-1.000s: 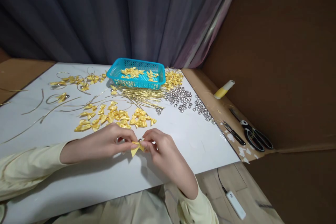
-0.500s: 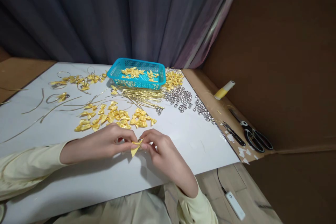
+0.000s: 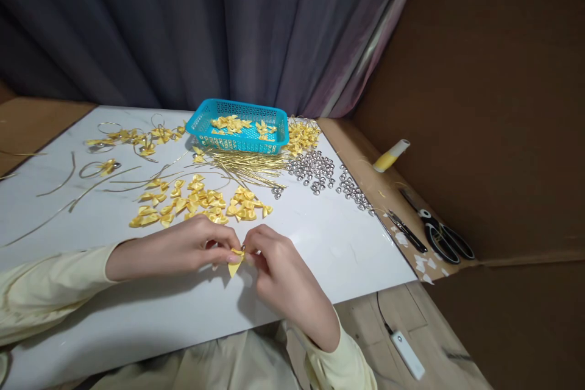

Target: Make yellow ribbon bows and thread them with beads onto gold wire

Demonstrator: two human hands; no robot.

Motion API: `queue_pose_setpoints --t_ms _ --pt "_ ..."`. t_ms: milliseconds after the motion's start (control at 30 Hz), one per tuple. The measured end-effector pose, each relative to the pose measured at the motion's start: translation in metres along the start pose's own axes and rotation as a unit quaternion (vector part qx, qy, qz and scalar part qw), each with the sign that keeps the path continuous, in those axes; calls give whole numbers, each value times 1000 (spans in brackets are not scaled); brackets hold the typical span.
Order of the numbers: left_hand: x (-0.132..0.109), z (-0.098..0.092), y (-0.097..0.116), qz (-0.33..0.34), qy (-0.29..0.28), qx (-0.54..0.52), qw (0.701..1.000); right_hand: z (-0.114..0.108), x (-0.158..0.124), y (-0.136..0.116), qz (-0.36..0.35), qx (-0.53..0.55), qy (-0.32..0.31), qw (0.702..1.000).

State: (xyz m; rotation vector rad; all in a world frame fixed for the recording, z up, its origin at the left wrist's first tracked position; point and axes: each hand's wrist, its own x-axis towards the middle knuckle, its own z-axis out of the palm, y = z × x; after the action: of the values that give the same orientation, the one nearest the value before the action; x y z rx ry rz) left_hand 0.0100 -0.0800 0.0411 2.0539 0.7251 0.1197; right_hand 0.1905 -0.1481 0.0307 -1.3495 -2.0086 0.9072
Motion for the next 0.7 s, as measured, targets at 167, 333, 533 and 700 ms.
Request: queue_pose_setpoints --t_ms 167,333,533,700 --pt "-1 0 -1 -3 -10 -6 1000 1 0 0 5 4 1 1000" --pt "0 -1 0 -5 -6 11 1000 2 0 4 -1 -10 -8 1000" --pt "-1 -1 0 -10 -9 0 1000 2 -2 1 -4 -11 -11 1000" --pt "0 0 0 -21 -16 -15 1000 2 -2 0 -6 -12 -15 1000"
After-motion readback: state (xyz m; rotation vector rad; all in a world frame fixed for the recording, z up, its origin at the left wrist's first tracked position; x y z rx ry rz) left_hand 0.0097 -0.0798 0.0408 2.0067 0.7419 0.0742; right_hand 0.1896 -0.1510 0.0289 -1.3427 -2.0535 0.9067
